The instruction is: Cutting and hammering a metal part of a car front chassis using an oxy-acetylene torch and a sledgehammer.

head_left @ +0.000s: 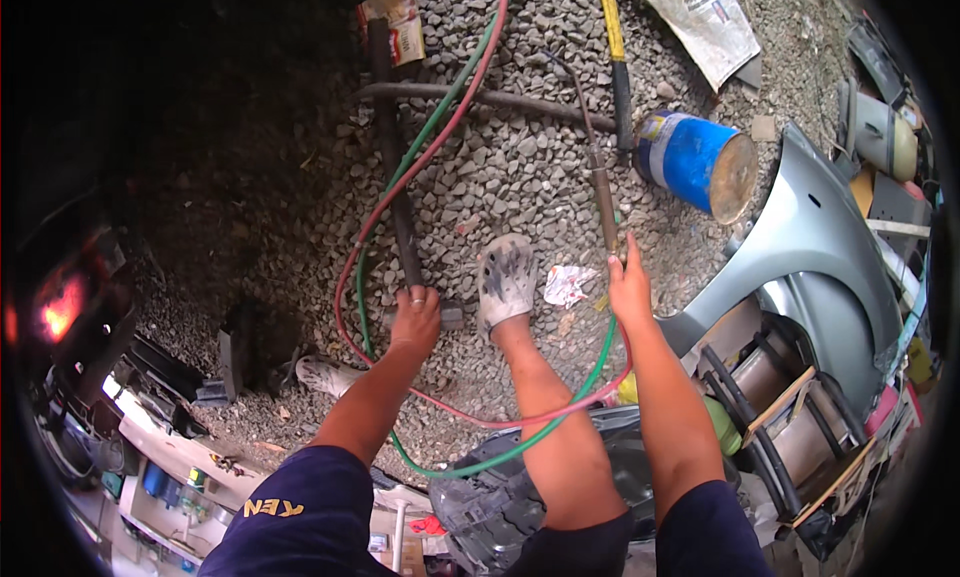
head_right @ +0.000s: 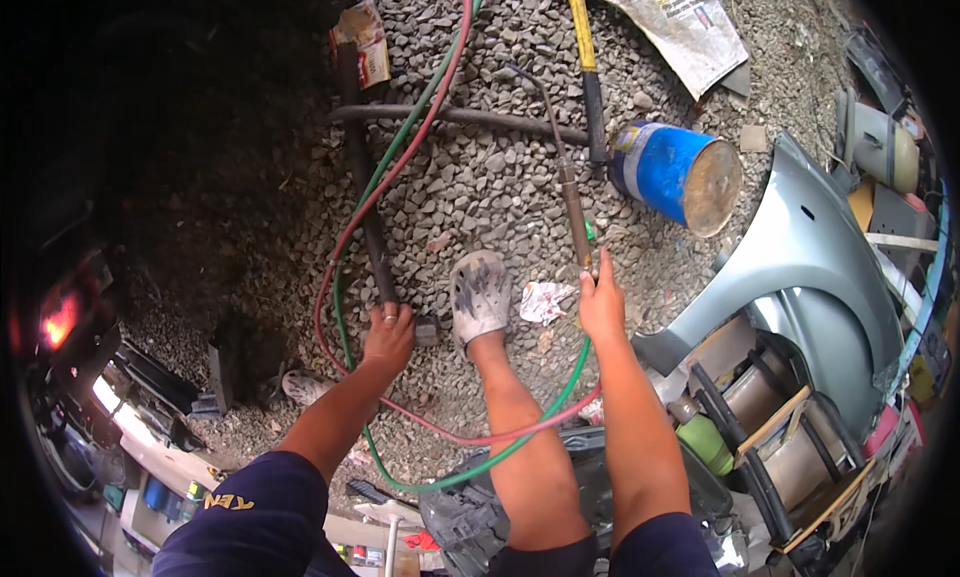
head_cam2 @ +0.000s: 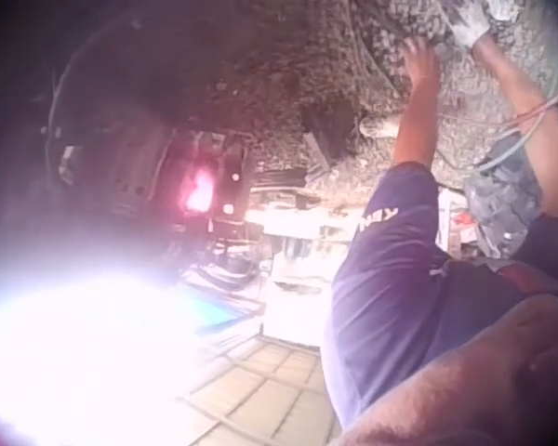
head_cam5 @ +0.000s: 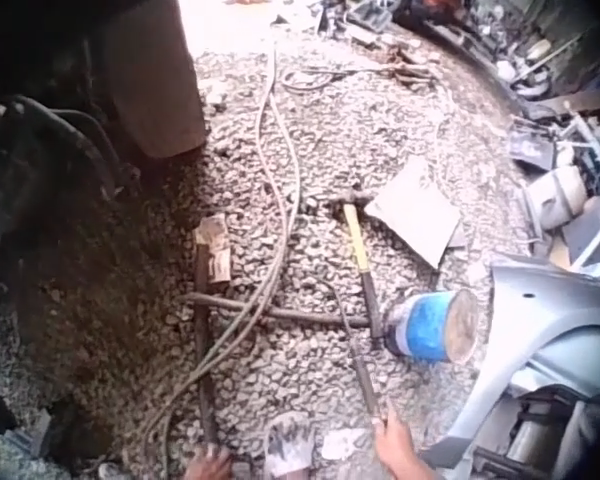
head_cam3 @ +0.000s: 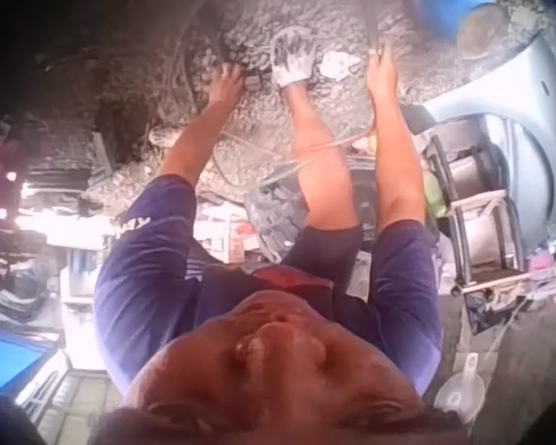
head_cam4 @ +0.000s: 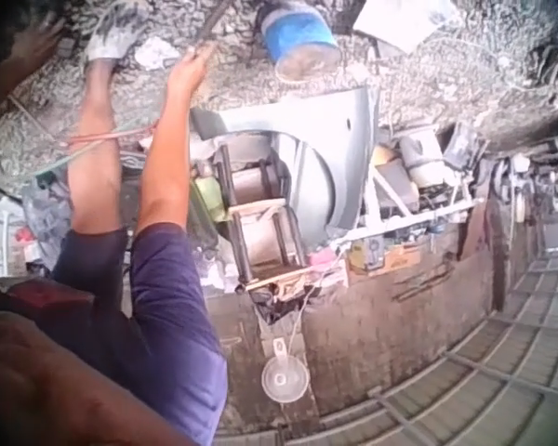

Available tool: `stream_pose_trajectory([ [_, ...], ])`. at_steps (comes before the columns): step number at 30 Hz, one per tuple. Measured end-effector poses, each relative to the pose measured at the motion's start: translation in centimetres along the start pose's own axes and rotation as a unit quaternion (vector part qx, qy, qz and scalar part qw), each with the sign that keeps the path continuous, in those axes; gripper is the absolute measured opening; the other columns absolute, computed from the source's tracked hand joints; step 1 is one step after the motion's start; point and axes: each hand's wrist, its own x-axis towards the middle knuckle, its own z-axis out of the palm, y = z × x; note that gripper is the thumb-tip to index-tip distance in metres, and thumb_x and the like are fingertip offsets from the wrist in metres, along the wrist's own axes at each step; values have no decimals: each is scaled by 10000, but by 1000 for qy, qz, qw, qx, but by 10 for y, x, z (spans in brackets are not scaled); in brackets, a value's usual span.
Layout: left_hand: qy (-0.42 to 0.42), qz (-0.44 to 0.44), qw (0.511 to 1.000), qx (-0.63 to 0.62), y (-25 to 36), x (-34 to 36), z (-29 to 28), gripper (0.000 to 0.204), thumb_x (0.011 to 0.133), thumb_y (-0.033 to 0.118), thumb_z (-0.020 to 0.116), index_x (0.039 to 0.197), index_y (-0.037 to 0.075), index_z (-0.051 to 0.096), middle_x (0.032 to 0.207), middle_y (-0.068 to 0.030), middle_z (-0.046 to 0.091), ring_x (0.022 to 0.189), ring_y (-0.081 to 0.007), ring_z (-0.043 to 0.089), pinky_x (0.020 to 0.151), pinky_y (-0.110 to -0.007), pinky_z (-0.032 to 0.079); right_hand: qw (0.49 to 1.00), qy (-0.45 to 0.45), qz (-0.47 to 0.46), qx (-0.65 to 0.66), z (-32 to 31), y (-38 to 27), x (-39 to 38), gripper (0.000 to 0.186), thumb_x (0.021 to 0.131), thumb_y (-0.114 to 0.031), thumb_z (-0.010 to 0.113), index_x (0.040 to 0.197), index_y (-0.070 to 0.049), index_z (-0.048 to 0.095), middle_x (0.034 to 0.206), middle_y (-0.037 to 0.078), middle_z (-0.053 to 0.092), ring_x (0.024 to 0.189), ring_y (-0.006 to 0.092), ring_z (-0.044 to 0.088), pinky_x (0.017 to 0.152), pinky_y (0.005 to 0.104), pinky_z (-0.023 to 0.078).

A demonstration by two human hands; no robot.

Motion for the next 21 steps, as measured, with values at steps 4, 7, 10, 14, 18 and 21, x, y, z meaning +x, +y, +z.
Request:
stream_pose_trajectory([
  [4,-62,120,990,41,-16,15,-27,327,956,312,691,1143,108,865,1225,-53,733,1310,-297,519,1132,-556,406,991,73,-33,-104,28,3,-25,835,1014,-191,753,1746,-138,354,1636,310,545,1458,507,575,1200,514,498],
  [7,-80,197,975,69,-46,-7,-62,467,847,436,794,1137,75,853,1202,-77,751,1305,-304,551,1221,-568,361,991,-47,-67,-104,23,-43,-60,785,1007,-199,728,1709,-97,392,1574,303,588,1420,491,601,1177,550,509],
  [10,-60,305,950,-22,-57,-10,-114,609,806,509,835,1210,53,825,1253,-100,754,1433,-322,554,1330,-681,254,984,-129,-45,-114,8,-59,-84,766,995,-190,725,1698,-135,424,1597,269,586,1400,489,621,1175,547,514],
  [14,-3,206,978,-16,-74,-34,-55,800,908,500,780,1581,113,588,1529,-126,631,1582,-362,434,1361,-674,197,976,-145,-42,-155,34,-105,-115,718,987,-198,735,1659,-148,486,1570,247,620,1359,482,652,1166,533,525],
  [18,88,212,933,276,-63,26,-41,584,1051,359,625,1597,157,579,1506,-75,643,1560,-331,446,1345,-654,234,988,-132,-84,-14,53,-129,-135,642,972,-169,765,1581,-96,574,1434,262,704,1287,456,701,1092,505,569],
  [21,32,236,941,241,-64,85,-27,456,1025,358,648,1424,160,748,1354,-25,732,1451,-297,516,1273,-628,340,981,-172,-81,26,61,-134,-149,636,978,-169,759,1583,-107,574,1458,268,686,1279,467,696,1099,513,562],
])
